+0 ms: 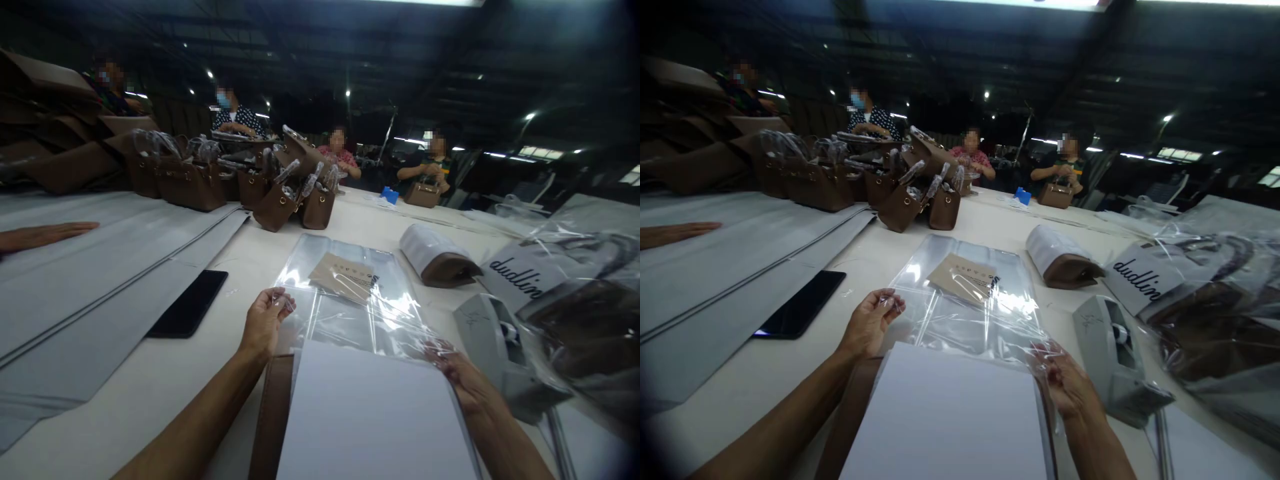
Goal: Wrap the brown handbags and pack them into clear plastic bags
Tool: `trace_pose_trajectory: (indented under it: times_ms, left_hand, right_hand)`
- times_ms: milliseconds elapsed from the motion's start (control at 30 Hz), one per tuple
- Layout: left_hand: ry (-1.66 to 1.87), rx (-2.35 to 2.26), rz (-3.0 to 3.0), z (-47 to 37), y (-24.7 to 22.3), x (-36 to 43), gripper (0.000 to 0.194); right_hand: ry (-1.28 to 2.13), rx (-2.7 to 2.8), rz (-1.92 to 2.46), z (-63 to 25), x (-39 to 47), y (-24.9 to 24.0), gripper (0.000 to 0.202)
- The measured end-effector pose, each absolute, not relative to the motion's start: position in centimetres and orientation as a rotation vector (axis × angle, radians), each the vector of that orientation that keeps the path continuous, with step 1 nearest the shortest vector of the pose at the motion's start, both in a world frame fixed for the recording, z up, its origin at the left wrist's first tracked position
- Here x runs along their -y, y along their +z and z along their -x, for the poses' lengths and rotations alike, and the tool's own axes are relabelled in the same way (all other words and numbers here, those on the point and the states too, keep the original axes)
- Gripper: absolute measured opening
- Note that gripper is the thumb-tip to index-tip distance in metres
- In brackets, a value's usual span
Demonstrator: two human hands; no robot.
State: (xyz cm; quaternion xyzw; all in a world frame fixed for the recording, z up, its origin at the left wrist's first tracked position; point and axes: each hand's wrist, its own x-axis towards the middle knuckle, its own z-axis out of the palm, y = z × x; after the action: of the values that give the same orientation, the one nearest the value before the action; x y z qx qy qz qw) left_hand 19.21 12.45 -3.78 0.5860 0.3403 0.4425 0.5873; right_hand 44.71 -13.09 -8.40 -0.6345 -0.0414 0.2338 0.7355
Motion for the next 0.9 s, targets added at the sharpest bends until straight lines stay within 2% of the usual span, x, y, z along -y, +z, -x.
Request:
trace_pose_trajectory:
  times_ms: [133, 267, 367, 467, 567, 700, 900]
  left_hand:
    - [0.954, -0.838, -1.597, -18.9, -4.0, -11.7, 0.054]
    - [0.714, -0.750, -1.898, -19.1, -2.9, -11.6, 0.042]
    - [0.586, -0.707, -1.990, -19.3, -1.6, -11.7, 0.044]
    - [0.536, -0.658, -2.017, -18.5, -0.1, -11.2, 0.047]
    - [0.525, -0.574, -1.975, -16.9, 1.5, -10.1, 0.048]
    - [0.577, -0.541, -1.869, -14.2, 3.0, -8.7, 0.053]
    - [0.713, -0.671, -1.711, -10.5, 1.6, -6.5, 0.058]
  right_hand:
    - [0.365, 0.002, 1.320, -44.1, 12.1, -8.3, 0.032]
    - [0.274, 0.010, 1.384, -42.1, 11.4, -7.1, 0.035]
    - [0.246, 0.199, 1.685, -40.6, 11.6, -6.0, 0.040]
    - [0.004, 0.536, 2.009, -39.5, 12.8, -4.9, 0.050]
    - [-0.287, 0.896, 1.984, -38.7, 14.3, -4.1, 0.055]
    - [-0.569, 1.263, 1.736, -37.8, 15.2, -3.3, 0.050]
    - [-0.510, 1.498, 1.593, -37.5, 14.8, -3.3, 0.024]
